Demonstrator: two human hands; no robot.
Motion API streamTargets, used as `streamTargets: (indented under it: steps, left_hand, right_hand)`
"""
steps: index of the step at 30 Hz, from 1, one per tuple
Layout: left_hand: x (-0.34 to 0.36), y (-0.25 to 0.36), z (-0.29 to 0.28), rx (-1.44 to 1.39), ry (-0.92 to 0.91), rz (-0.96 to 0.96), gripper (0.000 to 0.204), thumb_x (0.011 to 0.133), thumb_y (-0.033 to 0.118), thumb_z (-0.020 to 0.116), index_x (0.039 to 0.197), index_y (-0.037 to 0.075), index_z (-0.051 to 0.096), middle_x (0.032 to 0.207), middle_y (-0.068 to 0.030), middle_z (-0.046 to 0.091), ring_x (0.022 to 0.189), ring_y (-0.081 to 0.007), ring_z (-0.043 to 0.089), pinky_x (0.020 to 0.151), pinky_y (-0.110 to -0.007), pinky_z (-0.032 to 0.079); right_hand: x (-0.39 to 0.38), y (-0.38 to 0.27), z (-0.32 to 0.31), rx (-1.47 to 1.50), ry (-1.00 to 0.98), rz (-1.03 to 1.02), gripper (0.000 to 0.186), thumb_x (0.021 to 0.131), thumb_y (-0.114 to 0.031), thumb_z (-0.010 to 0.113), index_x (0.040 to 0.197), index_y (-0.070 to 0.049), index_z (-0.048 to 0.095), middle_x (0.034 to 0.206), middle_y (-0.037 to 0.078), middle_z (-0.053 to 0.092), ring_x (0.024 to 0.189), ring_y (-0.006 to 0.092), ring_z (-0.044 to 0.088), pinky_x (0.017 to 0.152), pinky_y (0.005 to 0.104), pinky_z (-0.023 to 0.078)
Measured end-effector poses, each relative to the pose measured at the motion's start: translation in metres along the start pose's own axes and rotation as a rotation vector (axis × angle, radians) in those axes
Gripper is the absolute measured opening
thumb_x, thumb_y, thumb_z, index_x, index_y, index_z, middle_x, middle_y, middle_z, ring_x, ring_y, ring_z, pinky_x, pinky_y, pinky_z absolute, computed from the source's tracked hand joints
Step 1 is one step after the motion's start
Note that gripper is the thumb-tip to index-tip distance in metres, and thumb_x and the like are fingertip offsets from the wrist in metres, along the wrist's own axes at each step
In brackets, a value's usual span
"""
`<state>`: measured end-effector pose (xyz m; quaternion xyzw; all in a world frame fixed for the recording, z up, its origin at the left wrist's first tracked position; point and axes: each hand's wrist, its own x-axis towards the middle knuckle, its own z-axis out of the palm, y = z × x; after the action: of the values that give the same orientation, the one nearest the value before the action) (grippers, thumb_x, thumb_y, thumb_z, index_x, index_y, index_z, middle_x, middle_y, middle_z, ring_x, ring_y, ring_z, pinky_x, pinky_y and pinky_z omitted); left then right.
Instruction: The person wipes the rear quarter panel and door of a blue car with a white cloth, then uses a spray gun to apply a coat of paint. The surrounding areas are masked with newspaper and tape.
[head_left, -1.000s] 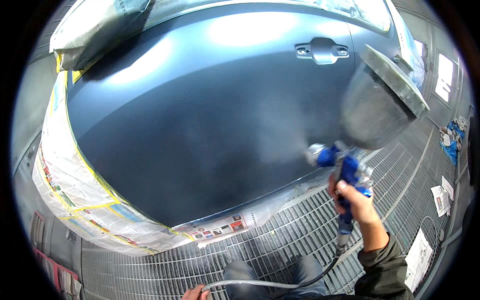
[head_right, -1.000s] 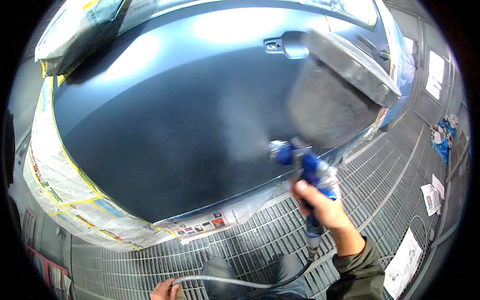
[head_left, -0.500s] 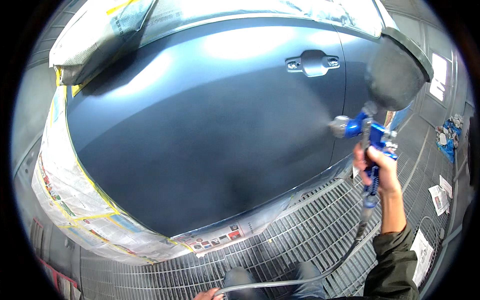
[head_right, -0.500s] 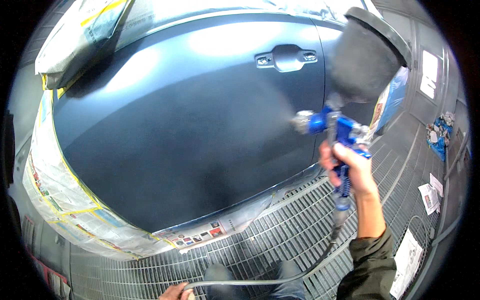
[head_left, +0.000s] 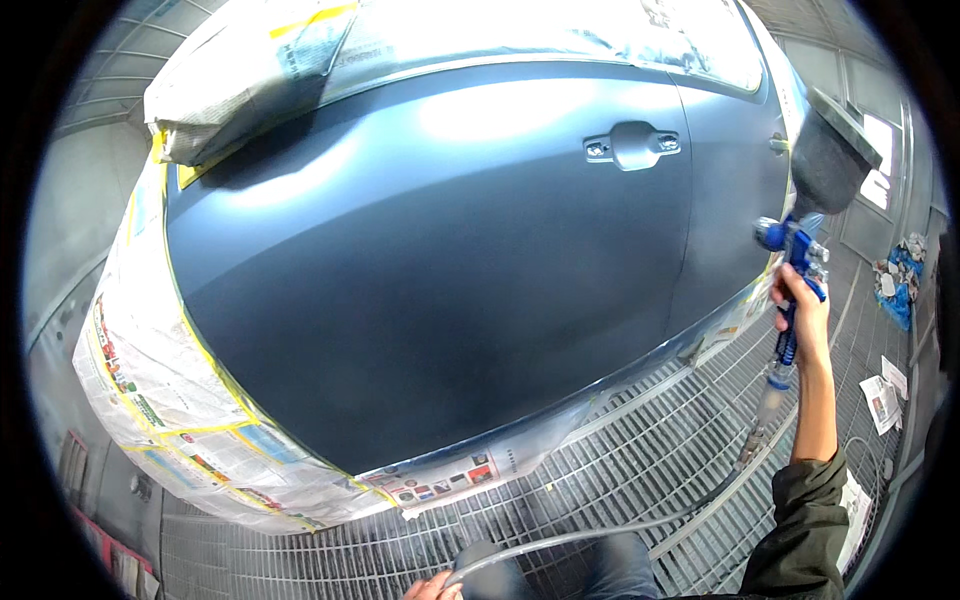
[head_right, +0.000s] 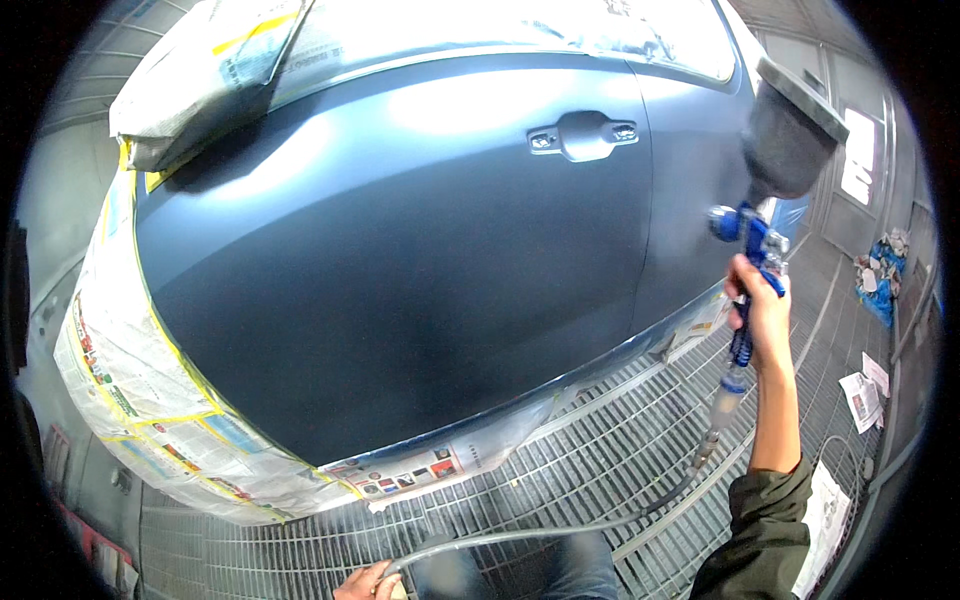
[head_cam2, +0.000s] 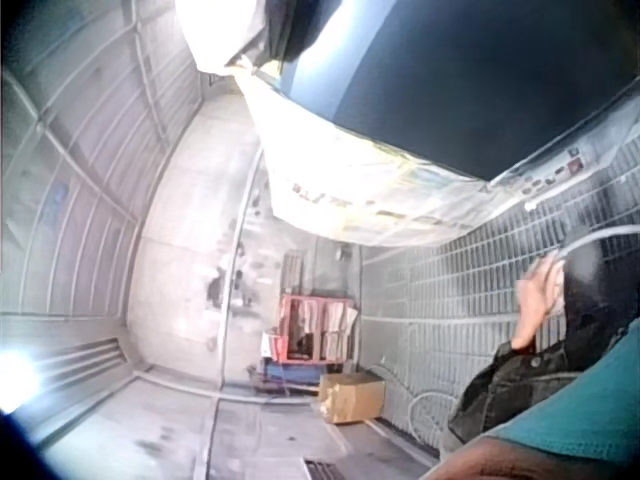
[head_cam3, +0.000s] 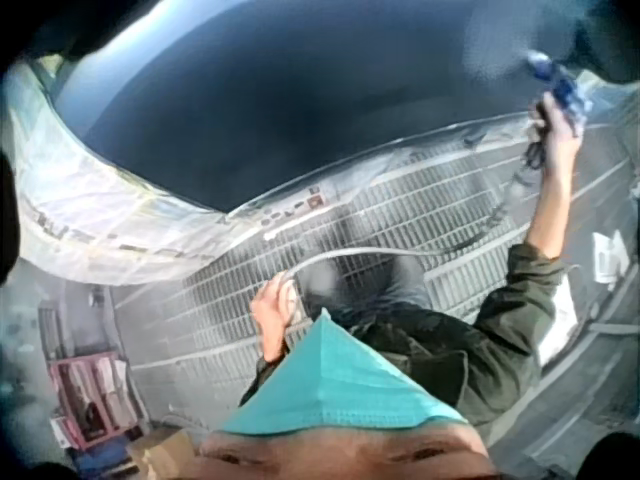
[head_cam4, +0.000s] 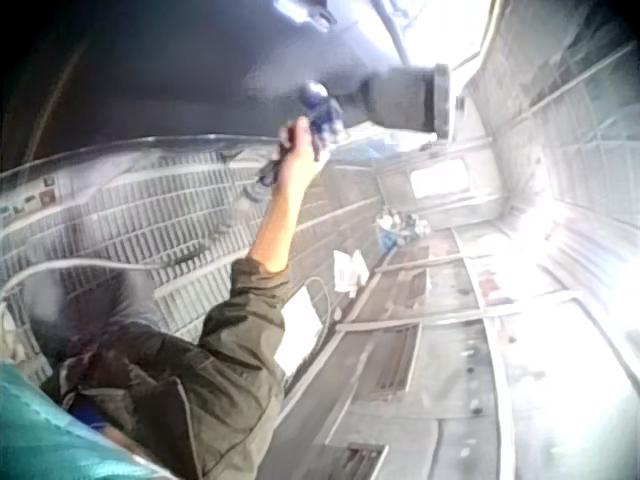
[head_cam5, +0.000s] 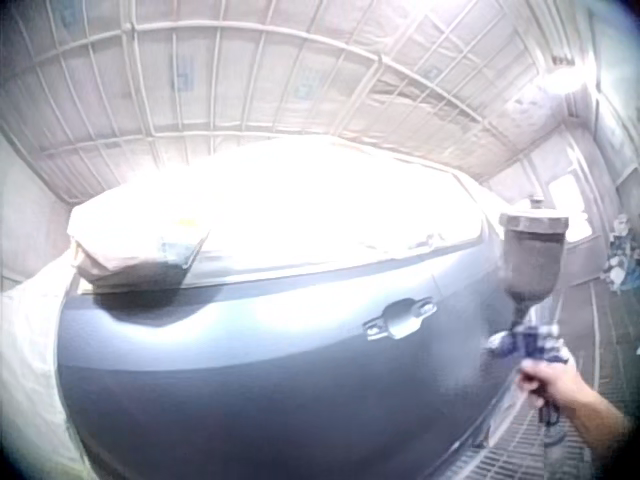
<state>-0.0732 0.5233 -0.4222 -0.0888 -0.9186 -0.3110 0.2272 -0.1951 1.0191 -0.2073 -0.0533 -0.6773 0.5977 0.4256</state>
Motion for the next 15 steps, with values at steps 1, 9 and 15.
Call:
streamTargets:
  steps: [1, 9, 15]
  left_hand:
    - [-0.008, -0.011, -0.009, 0.001, -0.006, -0.047, 0.024, 0.085, 0.015, 0.064, 0.107, 0.004, 0.068, 0.092, -0.0199, 0.067, 0.081, -0.0387, 0.064, 0.070, -0.042, 0.051]
    - [0.004, 0.011, -0.090, 0.066, -0.025, -0.238, 0.024, 0.088, 0.013, 0.065, 0.103, -0.005, 0.066, 0.087, -0.0255, 0.066, 0.077, -0.0405, 0.065, 0.068, -0.041, 0.051]
    - [-0.010, 0.049, -0.123, 0.111, -0.325, -0.339, 0.026, 0.088, 0.023, 0.065, 0.102, 0.001, 0.067, 0.095, -0.0235, 0.066, 0.088, -0.0390, 0.065, 0.078, -0.045, 0.051]
  right_hand:
    - [-0.014, -0.006, 0.020, 0.039, -0.071, 0.049, 0.023, 0.091, -0.027, 0.061, 0.080, -0.007, 0.058, 0.064, 0.000, 0.052, 0.049, 0.0053, 0.046, 0.039, 0.0201, 0.034]
    - [-0.053, -0.110, 0.139, 0.320, -0.818, 0.335, 0.039, 0.082, -0.031, 0.070, 0.103, 0.000, 0.058, 0.076, 0.010, 0.059, 0.053, 0.0138, 0.055, 0.040, 0.0223, 0.044]
    - [0.006, -0.153, 0.149, 0.500, -1.021, 0.608, 0.040, 0.084, -0.029, 0.072, 0.108, 0.000, 0.056, 0.086, 0.010, 0.061, 0.073, 0.0146, 0.059, 0.050, 0.0235, 0.052]
